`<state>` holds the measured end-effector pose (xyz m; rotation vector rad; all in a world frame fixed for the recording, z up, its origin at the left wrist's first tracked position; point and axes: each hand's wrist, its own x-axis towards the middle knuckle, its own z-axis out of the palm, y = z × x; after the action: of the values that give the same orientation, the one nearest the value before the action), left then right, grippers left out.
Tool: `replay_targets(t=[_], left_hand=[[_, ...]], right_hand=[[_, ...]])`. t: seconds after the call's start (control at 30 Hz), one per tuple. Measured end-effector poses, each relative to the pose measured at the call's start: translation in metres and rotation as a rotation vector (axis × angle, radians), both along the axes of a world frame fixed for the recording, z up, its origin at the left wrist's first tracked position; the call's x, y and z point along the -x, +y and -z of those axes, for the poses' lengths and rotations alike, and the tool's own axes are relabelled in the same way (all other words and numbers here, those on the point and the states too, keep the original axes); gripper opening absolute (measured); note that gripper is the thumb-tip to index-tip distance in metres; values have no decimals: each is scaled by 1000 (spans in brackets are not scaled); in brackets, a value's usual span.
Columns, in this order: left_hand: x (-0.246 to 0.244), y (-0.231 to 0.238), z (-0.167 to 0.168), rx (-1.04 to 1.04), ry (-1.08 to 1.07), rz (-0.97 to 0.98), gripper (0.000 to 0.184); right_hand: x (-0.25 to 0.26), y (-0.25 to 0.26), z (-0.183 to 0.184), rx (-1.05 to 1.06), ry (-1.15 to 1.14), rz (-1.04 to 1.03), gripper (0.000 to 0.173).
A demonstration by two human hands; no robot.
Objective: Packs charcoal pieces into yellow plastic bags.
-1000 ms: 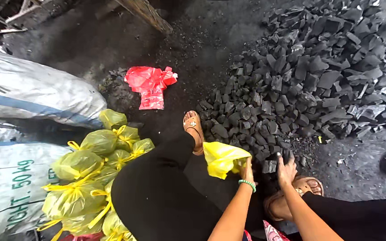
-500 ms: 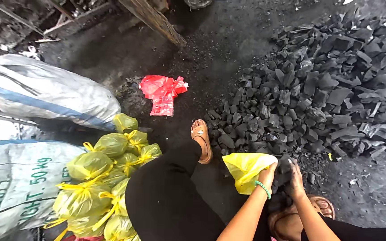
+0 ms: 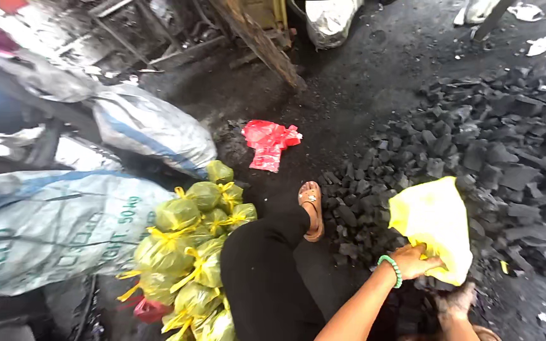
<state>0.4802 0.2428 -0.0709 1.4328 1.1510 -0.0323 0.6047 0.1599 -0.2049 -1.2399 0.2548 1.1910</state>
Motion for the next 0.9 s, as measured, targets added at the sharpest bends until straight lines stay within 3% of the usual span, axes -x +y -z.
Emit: replay_targets(t=[0.2, 0.37, 0.47, 0.6, 0.7, 0.8, 0.9], left_hand=[[62, 16, -10, -118, 138, -415, 44], [68, 18, -24, -271, 195, -654, 56], [63, 15, -35, -324, 246, -608, 57], [53, 20, -33, -370, 250, -479, 60], [46, 19, -35, -415, 174, -433, 63], [41, 18, -39, -432, 78, -384, 68], [43, 26, -41, -414, 65, -334, 70]], right_hand=[[-1, 3, -1, -123, 27, 95, 56], [-3, 13, -24, -146, 143, 86, 63], [-7, 15, -37, -212, 128, 24, 58], [-7, 46, -89, -401, 175, 21, 55], [2, 67, -130, -567, 182, -103, 56], [16, 85, -149, -632, 160, -280, 54], [34, 106, -148, -379, -297, -550, 42]])
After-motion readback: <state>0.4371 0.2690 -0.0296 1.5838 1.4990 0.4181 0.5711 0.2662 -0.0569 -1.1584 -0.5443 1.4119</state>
